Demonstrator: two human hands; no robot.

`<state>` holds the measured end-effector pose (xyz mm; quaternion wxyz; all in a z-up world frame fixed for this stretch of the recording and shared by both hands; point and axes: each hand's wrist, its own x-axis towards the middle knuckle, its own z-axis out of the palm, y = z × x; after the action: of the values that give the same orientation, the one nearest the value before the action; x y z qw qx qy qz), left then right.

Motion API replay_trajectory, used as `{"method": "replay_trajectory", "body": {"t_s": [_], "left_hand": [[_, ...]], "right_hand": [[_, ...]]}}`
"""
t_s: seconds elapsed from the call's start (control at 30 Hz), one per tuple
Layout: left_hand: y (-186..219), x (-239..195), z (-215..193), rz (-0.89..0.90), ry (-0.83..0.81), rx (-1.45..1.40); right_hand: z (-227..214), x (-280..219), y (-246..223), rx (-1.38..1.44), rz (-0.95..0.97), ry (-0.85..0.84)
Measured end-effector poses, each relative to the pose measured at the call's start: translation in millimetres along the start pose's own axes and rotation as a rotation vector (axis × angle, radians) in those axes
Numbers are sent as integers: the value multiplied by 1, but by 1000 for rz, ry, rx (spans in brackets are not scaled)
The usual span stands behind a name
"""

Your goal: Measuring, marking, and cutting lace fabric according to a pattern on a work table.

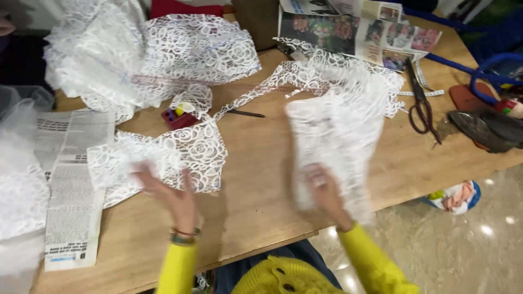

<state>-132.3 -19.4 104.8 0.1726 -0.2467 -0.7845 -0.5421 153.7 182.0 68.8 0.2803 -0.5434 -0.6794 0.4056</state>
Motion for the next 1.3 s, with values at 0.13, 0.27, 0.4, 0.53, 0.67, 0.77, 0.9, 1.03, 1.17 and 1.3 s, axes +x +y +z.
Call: {"method": "replay_trajectory", "body": {"t_s": [0.13, 0.27, 0.4, 0.53, 0.67, 0.77, 0.9, 1.03, 1.17, 1.3], "left_hand": [[-3, -74, 36, -70, -445, -52], [26, -99, 28, -130, -606, 112], [9, -140, 38, -29, -658, 242], [31, -143, 50, 57, -750, 383], [45, -131, 83, 133, -794, 390], [96, -103, 106, 108, -1012, 338], [88, -133, 142, 117, -1011, 251], [47, -159, 165, 126, -784, 355], [5, -175, 174, -50, -569, 72], [50, -149, 134, -140, -581, -111]], "right_hand": [[16, -32, -51, 95, -444, -646], [12, 5, -6, 45, -412, -608], [-15, 58, -6, -104, -393, -545], [-17, 128, 12, -437, -499, -417], [-24, 158, -21, -792, -728, -398], [-6, 199, 21, -931, -865, -397], [-38, 220, 22, -964, -956, -354], [-106, 238, 54, -725, -948, -173], [-169, 226, 97, -585, -858, -31], [-192, 185, 27, -588, -236, -725]]}}
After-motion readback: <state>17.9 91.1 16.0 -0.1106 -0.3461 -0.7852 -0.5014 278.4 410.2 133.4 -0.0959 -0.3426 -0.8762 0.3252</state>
